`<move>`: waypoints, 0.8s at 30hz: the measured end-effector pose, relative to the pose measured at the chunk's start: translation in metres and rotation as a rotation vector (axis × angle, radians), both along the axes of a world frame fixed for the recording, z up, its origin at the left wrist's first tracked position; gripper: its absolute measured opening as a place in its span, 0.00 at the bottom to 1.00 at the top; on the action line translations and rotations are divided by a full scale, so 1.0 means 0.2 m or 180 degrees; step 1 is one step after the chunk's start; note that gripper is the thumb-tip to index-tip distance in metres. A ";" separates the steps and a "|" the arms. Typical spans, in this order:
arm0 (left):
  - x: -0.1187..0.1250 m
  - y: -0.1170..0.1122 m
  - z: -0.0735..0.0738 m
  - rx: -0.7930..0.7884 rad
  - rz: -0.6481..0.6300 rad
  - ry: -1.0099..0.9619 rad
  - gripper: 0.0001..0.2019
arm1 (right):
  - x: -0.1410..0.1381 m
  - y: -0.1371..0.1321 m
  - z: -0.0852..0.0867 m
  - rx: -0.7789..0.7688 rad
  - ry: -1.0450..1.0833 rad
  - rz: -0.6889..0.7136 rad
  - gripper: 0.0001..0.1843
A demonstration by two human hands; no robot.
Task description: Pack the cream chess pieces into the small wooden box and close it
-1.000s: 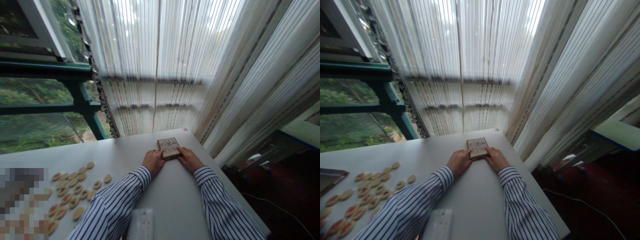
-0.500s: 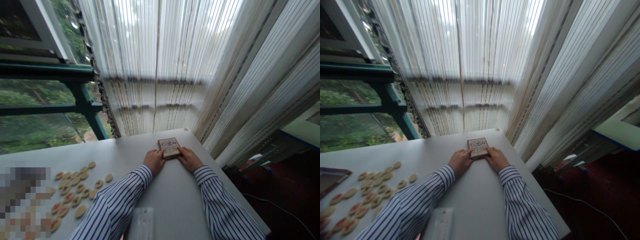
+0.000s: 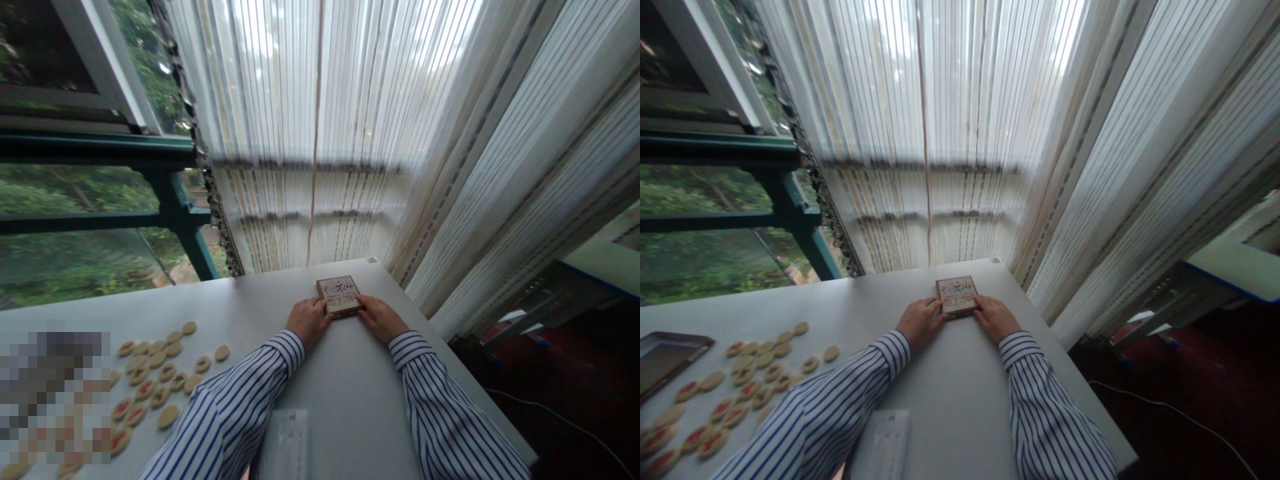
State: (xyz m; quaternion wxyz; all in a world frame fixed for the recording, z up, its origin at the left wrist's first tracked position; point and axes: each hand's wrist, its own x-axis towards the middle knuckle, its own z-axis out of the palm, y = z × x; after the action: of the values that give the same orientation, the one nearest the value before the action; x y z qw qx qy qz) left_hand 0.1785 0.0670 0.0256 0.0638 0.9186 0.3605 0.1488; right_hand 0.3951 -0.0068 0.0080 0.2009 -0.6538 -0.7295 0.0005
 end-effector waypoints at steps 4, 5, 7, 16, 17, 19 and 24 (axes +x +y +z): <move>0.01 0.01 -0.01 0.0019 -0.0044 -0.0027 0.17 | 0.00 0.00 -0.01 -0.0012 -0.0008 -0.0068 0.23; 0.01 0.01 -0.01 0.0021 -0.0058 -0.0033 0.17 | 0.00 0.00 -0.01 -0.0018 -0.0010 -0.0075 0.23; 0.00 0.01 -0.02 0.0023 -0.0073 -0.0041 0.16 | 0.00 0.00 0.00 -0.0044 -0.0016 -0.0052 0.23; 0.02 0.10 -0.01 0.0015 -0.0150 0.0007 0.29 | -0.01 0.07 0.06 -0.0206 -0.0149 -0.0187 0.27; 0.03 0.12 -0.01 -0.0041 -0.0143 0.0088 0.30 | -0.01 0.09 0.06 -0.0236 -0.0176 -0.0202 0.27; 0.05 0.16 -0.02 -0.0181 -0.0127 0.0238 0.32 | -0.02 0.14 0.07 -0.0323 -0.0223 -0.0196 0.28; 0.06 0.23 -0.04 -0.0334 -0.0154 0.0359 0.35 | -0.03 0.21 0.09 -0.0492 -0.0272 -0.0217 0.29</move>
State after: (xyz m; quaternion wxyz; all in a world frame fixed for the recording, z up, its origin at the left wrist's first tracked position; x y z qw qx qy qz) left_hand 0.1903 0.1127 0.0167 0.0950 0.9293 0.3486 0.0762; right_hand 0.3896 0.0357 0.0251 0.1185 -0.6912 -0.7125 0.0221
